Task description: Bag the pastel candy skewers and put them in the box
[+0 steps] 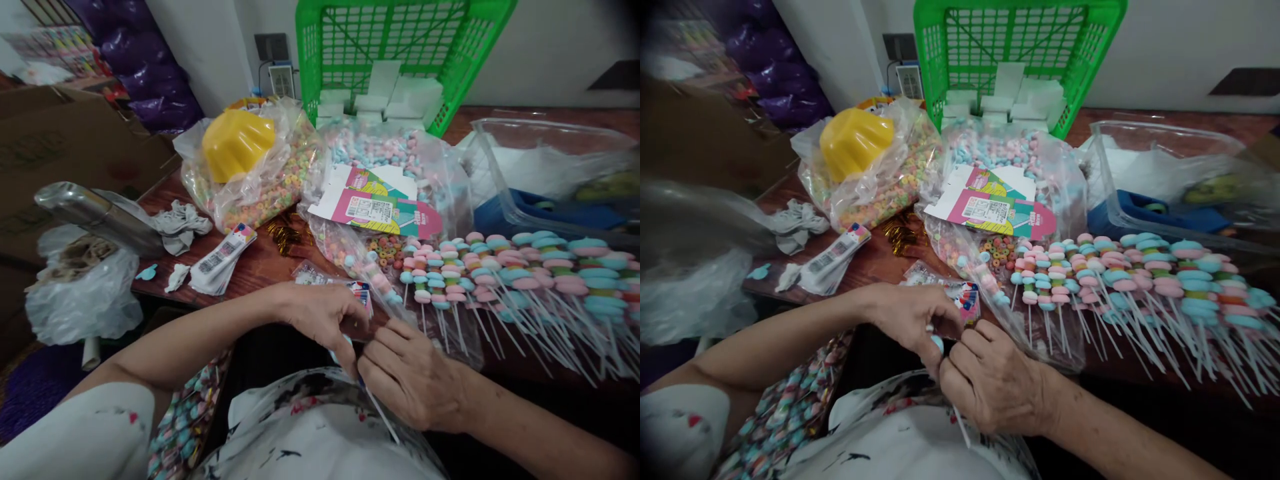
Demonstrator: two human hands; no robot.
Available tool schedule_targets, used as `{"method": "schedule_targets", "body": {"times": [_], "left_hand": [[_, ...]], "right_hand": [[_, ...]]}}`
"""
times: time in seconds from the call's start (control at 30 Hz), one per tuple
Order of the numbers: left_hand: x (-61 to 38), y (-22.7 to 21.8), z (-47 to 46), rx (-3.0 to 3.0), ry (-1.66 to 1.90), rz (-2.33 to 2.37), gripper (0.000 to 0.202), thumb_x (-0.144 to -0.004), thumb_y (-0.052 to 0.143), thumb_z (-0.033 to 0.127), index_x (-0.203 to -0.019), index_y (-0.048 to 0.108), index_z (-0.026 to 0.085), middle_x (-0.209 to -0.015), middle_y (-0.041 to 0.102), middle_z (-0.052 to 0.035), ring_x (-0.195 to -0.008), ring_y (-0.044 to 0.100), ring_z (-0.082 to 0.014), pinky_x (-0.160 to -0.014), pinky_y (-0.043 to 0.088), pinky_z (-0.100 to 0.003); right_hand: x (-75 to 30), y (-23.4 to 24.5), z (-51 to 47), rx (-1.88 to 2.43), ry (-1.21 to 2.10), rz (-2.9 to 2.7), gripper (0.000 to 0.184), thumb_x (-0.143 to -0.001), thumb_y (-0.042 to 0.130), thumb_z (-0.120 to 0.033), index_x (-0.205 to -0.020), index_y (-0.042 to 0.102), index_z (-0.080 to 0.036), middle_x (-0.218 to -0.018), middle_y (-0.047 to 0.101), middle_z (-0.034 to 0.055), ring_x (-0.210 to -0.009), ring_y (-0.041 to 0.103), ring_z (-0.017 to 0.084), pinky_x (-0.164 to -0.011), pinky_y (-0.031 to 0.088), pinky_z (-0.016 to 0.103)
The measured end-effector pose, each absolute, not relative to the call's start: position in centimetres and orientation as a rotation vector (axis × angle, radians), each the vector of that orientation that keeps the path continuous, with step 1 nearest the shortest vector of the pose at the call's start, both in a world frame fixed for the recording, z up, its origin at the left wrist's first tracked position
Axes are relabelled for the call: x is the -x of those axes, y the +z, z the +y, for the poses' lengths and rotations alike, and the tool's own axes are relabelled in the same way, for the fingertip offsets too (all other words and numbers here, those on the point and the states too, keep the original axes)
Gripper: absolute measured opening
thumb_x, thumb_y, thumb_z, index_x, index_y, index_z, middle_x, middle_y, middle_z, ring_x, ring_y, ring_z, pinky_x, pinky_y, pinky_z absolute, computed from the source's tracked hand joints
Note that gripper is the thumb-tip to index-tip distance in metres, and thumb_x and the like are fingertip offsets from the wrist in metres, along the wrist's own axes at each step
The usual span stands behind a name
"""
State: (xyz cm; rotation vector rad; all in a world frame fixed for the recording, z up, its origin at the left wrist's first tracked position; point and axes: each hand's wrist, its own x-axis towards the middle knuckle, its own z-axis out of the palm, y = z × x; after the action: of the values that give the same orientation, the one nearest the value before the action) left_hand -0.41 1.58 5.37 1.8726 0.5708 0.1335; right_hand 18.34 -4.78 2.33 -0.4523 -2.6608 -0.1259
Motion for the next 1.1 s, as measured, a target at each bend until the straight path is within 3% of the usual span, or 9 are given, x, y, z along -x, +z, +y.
{"method": "schedule_targets", "body": {"times": [0.1, 0.17, 0.33, 0.5, 0.63, 0.73, 0.87, 0.97, 1.1], "left_hand": [[0.2, 6.8, 1.2, -2.578, 0.428, 0.813, 0.006, -0.075, 0.065, 0.021, -0.079, 0.068, 0.019, -0.075, 0.066, -0.0049, -0.071, 0.059, -0.0191, -0.071, 0.044, -0.031], [-0.1, 6.4, 0.8, -2.889, 0.564, 0.956, 0.017, -0.085, 0.049, 0.016, -0.085, 0.066, 0.017, -0.084, 0.065, -0.0095, -0.081, 0.057, -0.0223, -0.079, 0.041, -0.038], [-1.0, 2.1, 0.7, -2.789, 1.000, 1.107, 0.021, -0.082, 0.054, 0.020, -0.098, 0.066, 0.016, -0.112, 0.060, -0.0148, -0.103, 0.049, -0.0291, -0.088, 0.035, -0.046], [-1.8, 1.0, 2.1, -1.604, 1.026, 0.926, 0.028, -0.087, 0.050, 0.034, -0.097, 0.070, 0.016, -0.083, 0.066, -0.0075, -0.081, 0.057, -0.0211, -0.073, 0.044, -0.034], [-0.5, 3.8, 3.3, -1.254, 1.107, 0.601, 0.020, -0.073, 0.070, 0.033, -0.063, 0.071, 0.016, -0.080, 0.068, -0.0075, -0.091, 0.060, -0.0239, -0.082, 0.045, -0.035], [0.8, 4.9, 3.3, -1.291, 1.213, 0.534, 0.005, -0.071, 0.073, 0.022, -0.067, 0.074, 0.019, -0.098, 0.069, -0.0068, -0.107, 0.056, -0.0233, -0.094, 0.041, -0.034], [2.1, 3.8, 1.8, -1.109, 1.051, 0.613, 0.049, -0.073, 0.073, 0.024, -0.121, 0.062, 0.029, -0.120, 0.062, -0.0058, -0.110, 0.055, -0.0197, -0.092, 0.042, -0.031], [2.9, 3.1, 0.1, -1.179, 0.856, 0.686, 0.049, -0.072, 0.074, 0.025, -0.120, 0.063, 0.023, -0.110, 0.065, -0.0066, -0.099, 0.059, -0.0185, -0.084, 0.045, -0.028], [5.0, 3.9, -2.0, -1.335, 0.967, 0.976, 0.035, -0.074, 0.070, 0.027, -0.108, 0.069, 0.017, -0.099, 0.066, -0.0057, -0.087, 0.059, -0.0160, -0.078, 0.046, -0.026]], "right_hand": [[-18.8, 1.9, -2.5, 0.686, -0.351, -2.610, 0.021, -0.086, 0.041, -0.010, -0.079, 0.060, -0.016, -0.069, 0.059, 0.0067, -0.067, 0.049, 0.019, -0.062, 0.034, 0.035], [-19.3, 2.0, -0.4, 0.917, -0.436, -2.522, 0.021, -0.084, 0.040, -0.009, -0.075, 0.059, -0.016, -0.068, 0.059, 0.0078, -0.066, 0.049, 0.020, -0.060, 0.033, 0.034], [-19.0, 3.7, 2.6, 1.200, -0.193, -2.035, 0.020, -0.085, 0.039, -0.013, -0.074, 0.056, -0.017, -0.066, 0.059, 0.0051, -0.063, 0.051, 0.017, -0.061, 0.034, 0.030], [-15.5, 3.3, -0.2, 1.135, 0.785, -1.491, 0.016, -0.083, 0.050, -0.023, -0.067, 0.052, -0.019, -0.056, 0.048, -0.0035, -0.053, 0.043, 0.011, -0.052, 0.033, 0.024], [-14.3, 1.7, -1.8, 1.022, 1.446, -1.301, 0.018, -0.078, 0.057, -0.027, -0.064, 0.051, -0.018, -0.054, 0.046, -0.0045, -0.049, 0.038, 0.008, -0.048, 0.030, 0.022], [-14.6, 1.2, -1.4, 1.029, 1.486, -1.189, 0.020, -0.075, 0.063, -0.030, -0.064, 0.051, -0.018, -0.054, 0.046, -0.0049, -0.049, 0.038, 0.008, -0.048, 0.029, 0.022], [-14.6, 1.7, -0.6, 0.986, 1.392, -1.215, 0.023, -0.077, 0.063, -0.030, -0.062, 0.051, -0.017, -0.055, 0.045, -0.0049, -0.052, 0.036, 0.008, -0.049, 0.028, 0.021], [-13.3, 1.8, -0.3, 0.890, 1.440, -1.229, 0.024, -0.078, 0.060, -0.033, -0.063, 0.049, -0.018, -0.056, 0.046, -0.0046, -0.053, 0.037, 0.008, -0.052, 0.030, 0.022], [-11.3, 1.1, -0.1, 0.872, 1.596, -1.344, 0.024, -0.080, 0.050, -0.039, -0.067, 0.045, -0.019, -0.052, 0.044, -0.0045, -0.047, 0.034, 0.008, -0.048, 0.026, 0.022]]}}
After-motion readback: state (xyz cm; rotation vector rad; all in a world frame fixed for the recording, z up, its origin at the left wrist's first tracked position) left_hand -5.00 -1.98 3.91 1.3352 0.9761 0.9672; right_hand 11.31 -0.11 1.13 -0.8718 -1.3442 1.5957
